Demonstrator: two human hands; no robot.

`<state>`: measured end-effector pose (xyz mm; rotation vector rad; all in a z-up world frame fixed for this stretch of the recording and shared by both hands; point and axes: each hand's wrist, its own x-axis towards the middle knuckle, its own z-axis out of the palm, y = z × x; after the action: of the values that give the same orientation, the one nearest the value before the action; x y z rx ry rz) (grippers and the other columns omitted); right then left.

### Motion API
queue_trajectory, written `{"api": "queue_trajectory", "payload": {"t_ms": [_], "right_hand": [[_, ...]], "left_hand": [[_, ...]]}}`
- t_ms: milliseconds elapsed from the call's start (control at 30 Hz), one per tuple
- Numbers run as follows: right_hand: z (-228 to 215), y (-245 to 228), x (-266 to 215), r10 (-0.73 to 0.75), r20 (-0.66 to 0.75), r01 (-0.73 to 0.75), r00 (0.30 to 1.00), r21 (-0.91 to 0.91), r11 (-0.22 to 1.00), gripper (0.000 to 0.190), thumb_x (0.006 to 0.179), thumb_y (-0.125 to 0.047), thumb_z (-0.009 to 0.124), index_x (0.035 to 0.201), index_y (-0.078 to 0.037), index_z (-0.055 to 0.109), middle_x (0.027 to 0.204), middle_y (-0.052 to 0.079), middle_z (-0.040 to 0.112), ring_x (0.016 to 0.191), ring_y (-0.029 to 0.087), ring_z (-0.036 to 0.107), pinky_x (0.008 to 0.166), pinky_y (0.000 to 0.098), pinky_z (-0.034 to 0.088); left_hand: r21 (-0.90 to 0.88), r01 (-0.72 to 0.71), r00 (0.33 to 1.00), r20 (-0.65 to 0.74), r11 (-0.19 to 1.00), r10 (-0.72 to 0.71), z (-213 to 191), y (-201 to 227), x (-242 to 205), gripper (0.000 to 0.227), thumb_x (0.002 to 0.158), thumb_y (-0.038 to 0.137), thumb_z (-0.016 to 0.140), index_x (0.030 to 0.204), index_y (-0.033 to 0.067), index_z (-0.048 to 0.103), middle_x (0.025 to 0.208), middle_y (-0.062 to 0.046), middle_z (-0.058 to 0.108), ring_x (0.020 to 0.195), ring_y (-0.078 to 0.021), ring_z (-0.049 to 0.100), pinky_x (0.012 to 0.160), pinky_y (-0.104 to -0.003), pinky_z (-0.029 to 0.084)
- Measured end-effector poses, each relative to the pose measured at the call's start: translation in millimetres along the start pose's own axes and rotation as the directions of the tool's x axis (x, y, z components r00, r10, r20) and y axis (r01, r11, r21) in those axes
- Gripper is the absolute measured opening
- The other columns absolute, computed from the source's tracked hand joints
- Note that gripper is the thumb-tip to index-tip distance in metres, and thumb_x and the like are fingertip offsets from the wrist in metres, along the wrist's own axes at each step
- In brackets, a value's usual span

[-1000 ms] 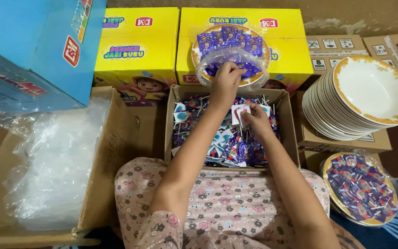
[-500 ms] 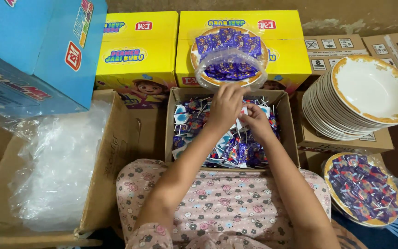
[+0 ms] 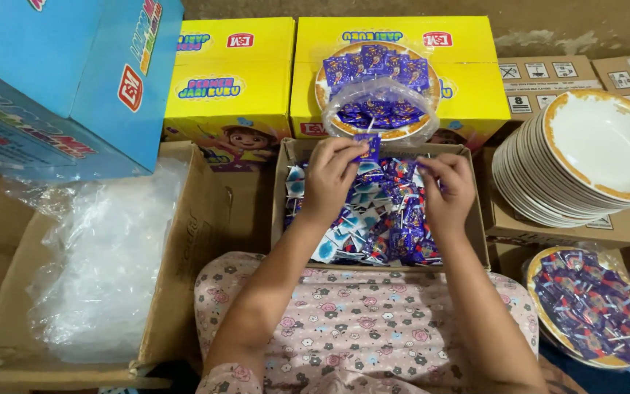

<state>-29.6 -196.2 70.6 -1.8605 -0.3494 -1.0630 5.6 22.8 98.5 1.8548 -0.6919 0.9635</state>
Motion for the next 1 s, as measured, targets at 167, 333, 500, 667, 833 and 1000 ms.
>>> {"api": "queue_trajectory", "payload": {"t_ms": [167, 333, 500, 667, 833, 1000], "right_hand": [[9.2, -0.9, 43.2, -0.374, -0.018, 0.354, 0.927, -0.281, 0.892, 0.017, 0.092, 0.006, 0.084, 0.104, -0.006, 0.084, 0.096, 0.007, 0.074, 0.087, 0.025, 0.067, 0.08, 0.0373, 0.053], [27.3, 14.8, 63.4, -0.529, 0.073, 0.494, 0.845, -0.483, 0.723, 0.004, 0.101, -0.01, 0.077, 0.102, -0.012, 0.08, 0.096, 0.004, 0.075, 0.092, 0.028, 0.063, 0.078, 0.0391, 0.047], [35.7, 36.5, 62.0, -0.553, 0.066, 0.467, 0.831, -0.622, 0.628, 0.012, 0.093, -0.008, 0.081, 0.098, -0.019, 0.08, 0.101, 0.001, 0.068, 0.099, 0.028, 0.058, 0.089, 0.0455, 0.045], [50.6, 38.1, 68.8, -0.524, 0.107, 0.442, 0.845, -0.691, 0.572, 0.012, 0.091, -0.012, 0.085, 0.09, -0.022, 0.077, 0.107, 0.002, 0.065, 0.11, 0.031, 0.057, 0.092, 0.0472, 0.042], [63.7, 37.7, 81.0, -0.464, 0.121, 0.378, 0.878, -0.77, 0.514, 0.019, 0.09, -0.019, 0.088, 0.077, -0.024, 0.075, 0.12, 0.007, 0.063, 0.126, 0.037, 0.048, 0.095, 0.0467, 0.036], [70.6, 37.7, 82.4, -0.388, 0.12, 0.34, 0.914, -0.749, 0.569, 0.01, 0.085, -0.022, 0.093, 0.082, -0.022, 0.084, 0.134, 0.012, 0.059, 0.134, 0.042, 0.04, 0.098, 0.0515, 0.036]], "left_hand": [[0.158, -0.118, 0.992, 0.056, 0.98, 0.11, 17.4, -35.9, 24.8, 0.035, 0.089, 0.001, 0.071, 0.118, 0.0186, 0.071, 0.101, 0.004, 0.063, 0.103, -0.0204, 0.061, 0.09, -0.037, 0.052], [0.376, -0.236, 0.971, 0.053, 0.896, 0.234, 22.1, -24.4, 44.6, 0.021, 0.09, 0.009, 0.07, 0.107, 0.0222, 0.071, 0.093, 0.006, 0.06, 0.093, -0.0181, 0.056, 0.082, -0.036, 0.044], [0.325, -0.283, 0.958, 0.062, 0.902, 0.278, 16.3, -11.1, 28.1, 0.021, 0.094, 0.015, 0.068, 0.111, 0.0262, 0.073, 0.1, 0.009, 0.064, 0.095, -0.0161, 0.058, 0.087, -0.035, 0.045], [0.412, -0.263, 0.964, 0.083, 0.872, 0.252, 28.0, -37.4, 24.9, 0.017, 0.097, 0.017, 0.064, 0.108, 0.0279, 0.071, 0.101, 0.01, 0.063, 0.097, -0.0157, 0.056, 0.089, -0.035, 0.043], [0.511, -0.215, 0.976, 0.081, 0.832, 0.203, 35.7, -45.6, 37.7, 0.022, 0.093, 0.013, 0.068, 0.111, 0.0244, 0.069, 0.104, 0.008, 0.062, 0.097, -0.0169, 0.054, 0.088, -0.036, 0.041], [0.554, -0.206, 0.975, 0.049, 0.807, 0.215, 52.9, -65.0, 37.6, 0.016, 0.09, 0.011, 0.07, 0.102, 0.0215, 0.073, 0.097, 0.004, 0.06, 0.096, -0.0189, 0.054, 0.086, -0.039, 0.041]]}}
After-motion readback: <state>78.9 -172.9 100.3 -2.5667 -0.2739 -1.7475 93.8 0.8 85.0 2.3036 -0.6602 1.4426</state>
